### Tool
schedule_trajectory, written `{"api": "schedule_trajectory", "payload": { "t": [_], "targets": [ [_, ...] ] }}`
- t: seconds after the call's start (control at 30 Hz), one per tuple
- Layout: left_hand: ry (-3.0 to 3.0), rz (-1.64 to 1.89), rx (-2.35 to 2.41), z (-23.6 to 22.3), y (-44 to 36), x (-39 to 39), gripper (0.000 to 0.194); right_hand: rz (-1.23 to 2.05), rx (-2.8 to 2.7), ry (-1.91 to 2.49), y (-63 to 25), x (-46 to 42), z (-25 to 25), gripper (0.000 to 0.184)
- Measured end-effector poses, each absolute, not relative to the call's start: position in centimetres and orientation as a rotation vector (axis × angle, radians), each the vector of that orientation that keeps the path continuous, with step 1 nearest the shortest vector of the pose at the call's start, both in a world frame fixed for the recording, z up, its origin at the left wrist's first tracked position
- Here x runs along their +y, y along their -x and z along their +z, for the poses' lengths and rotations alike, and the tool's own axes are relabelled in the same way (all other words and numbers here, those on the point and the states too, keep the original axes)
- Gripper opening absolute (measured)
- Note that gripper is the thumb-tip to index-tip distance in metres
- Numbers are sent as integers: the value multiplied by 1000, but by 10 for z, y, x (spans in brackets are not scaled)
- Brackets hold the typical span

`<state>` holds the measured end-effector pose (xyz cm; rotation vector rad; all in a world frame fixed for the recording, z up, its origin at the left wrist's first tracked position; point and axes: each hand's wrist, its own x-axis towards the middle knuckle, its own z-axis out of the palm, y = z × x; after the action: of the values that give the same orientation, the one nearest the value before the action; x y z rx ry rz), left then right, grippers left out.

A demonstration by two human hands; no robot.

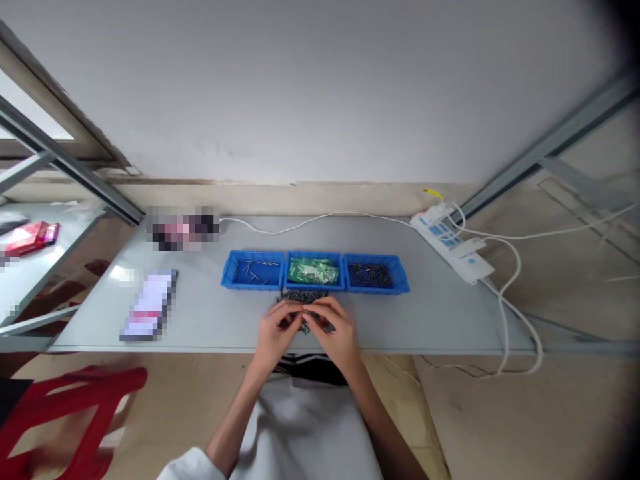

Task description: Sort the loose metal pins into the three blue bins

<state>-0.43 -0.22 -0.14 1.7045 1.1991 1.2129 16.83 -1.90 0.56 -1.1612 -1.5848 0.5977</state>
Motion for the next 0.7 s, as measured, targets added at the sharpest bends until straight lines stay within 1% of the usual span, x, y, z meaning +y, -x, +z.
{"api": "schedule_trajectory", "payload": {
  "t": [0.17, 0.33, 0.43, 0.53, 0.7],
  "targets": [
    [-1677, 1182, 1274, 3, 3, -5, 21, 461, -1555, 1197, -174, -16, 21, 17],
    [-1602, 1218, 1387, 10, 2, -6, 35, 6, -1335, 1466, -224, 13, 52, 20],
    [-1569, 1218, 1388, 12, 2, -7, 41, -142, -1336, 1586, -248, 23, 56, 26],
    [-1528, 1215, 1388, 10, 3, -7, 42, -120, -1388, 1560, -244, 11, 42, 23],
    [-1474, 1209, 1385, 9, 3, -7, 42, 256, -1805, 1461, -208, -30, 8, 18]
  ]
}}
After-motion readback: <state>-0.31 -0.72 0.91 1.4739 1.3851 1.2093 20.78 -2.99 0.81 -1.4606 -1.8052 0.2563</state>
